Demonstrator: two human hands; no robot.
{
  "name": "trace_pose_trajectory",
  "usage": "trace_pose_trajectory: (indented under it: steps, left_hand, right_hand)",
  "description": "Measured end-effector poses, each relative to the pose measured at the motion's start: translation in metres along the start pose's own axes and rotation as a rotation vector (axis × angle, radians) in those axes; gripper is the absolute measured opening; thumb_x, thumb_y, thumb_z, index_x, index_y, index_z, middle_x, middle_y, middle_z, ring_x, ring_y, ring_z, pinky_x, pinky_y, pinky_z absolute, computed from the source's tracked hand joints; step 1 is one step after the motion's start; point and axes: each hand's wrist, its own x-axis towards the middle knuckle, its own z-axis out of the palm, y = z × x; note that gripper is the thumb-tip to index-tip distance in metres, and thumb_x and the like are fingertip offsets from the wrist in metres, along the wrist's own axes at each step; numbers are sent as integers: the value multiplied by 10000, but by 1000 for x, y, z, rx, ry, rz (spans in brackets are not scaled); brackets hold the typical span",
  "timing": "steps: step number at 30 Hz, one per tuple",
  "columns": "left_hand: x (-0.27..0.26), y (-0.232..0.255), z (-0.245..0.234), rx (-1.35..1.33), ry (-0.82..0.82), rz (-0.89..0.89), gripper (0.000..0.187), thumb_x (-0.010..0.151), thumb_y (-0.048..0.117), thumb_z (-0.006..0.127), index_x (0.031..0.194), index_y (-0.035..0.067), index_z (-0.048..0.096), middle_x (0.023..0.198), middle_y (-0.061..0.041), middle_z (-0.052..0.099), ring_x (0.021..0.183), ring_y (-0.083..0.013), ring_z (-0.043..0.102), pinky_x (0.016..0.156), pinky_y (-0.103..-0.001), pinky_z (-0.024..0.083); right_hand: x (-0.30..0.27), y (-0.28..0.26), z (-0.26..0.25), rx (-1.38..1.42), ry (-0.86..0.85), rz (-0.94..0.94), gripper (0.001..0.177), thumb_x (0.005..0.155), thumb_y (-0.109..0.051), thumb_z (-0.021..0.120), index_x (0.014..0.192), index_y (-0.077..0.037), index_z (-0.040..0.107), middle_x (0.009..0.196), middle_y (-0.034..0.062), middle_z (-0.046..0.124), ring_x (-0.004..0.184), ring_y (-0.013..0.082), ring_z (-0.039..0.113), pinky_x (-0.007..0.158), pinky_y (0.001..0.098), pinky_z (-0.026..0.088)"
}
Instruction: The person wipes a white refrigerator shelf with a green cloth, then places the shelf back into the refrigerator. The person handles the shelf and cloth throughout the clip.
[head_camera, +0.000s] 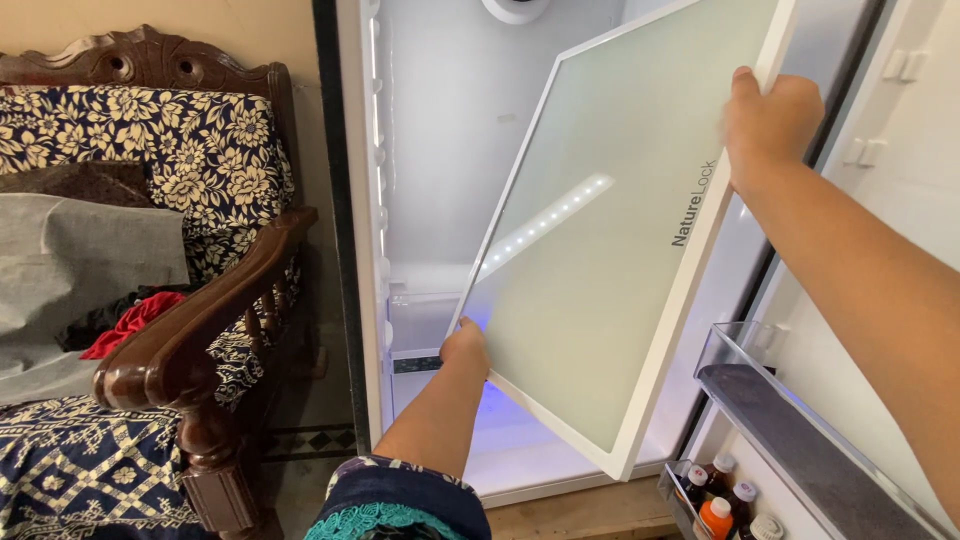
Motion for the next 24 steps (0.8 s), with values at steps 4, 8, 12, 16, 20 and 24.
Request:
trace_pose_trajectory:
  steps: [4,8,12,16,20,24]
  left_hand:
    - [1,16,3,22,19,5,703,919,490,629,1232,-132,534,1066,-215,686,886,-317,678,728,-429,551]
    - [2,25,3,41,41,6,727,918,500,637,1245,-139,521,1080,-220,687,902,-321,683,745,-428,555]
    - [5,23,0,59,64,1,752,917,509,646,1259,-146,508,1094,-224,688,918,-325,688,761,-427,560]
    - [11,28,-6,74,87,4,777,915,519,654,1273,-153,495,1107,-228,690,934,-329,692,777,-426,564]
    - [23,36,-14,80,127,9,803,914,528,662,1286,-160,482,1121,-233,691,950,-332,697,794,-425,569]
    - [29,42,-14,91,149,7,829,912,538,670,1300,-167,470,1135,-237,692,966,-336,702,810,-424,574]
  right_hand:
    - [4,13,-8,19,67,54,275,1007,-171,675,801,-4,605,700,40,631,539,128,594,477,334,446]
    - [1,32,-14,-36,88,57,305,1010,-181,693,797,14,593,726,69,631,588,147,594,523,337,462]
    - [-2,46,-18,-161,143,101,359,993,-206,736,785,40,578,764,109,646,645,174,619,570,339,481]
    - [-15,50,-23,-36,122,194,248,936,-169,755,832,4,612,809,95,667,658,182,636,574,364,492]
    - [-19,63,-24,-50,154,262,272,868,-154,825,870,41,635,881,113,696,723,185,668,612,370,527]
    - [-21,84,-28,-80,231,259,277,826,-153,852,909,41,673,931,134,721,779,187,707,661,342,562]
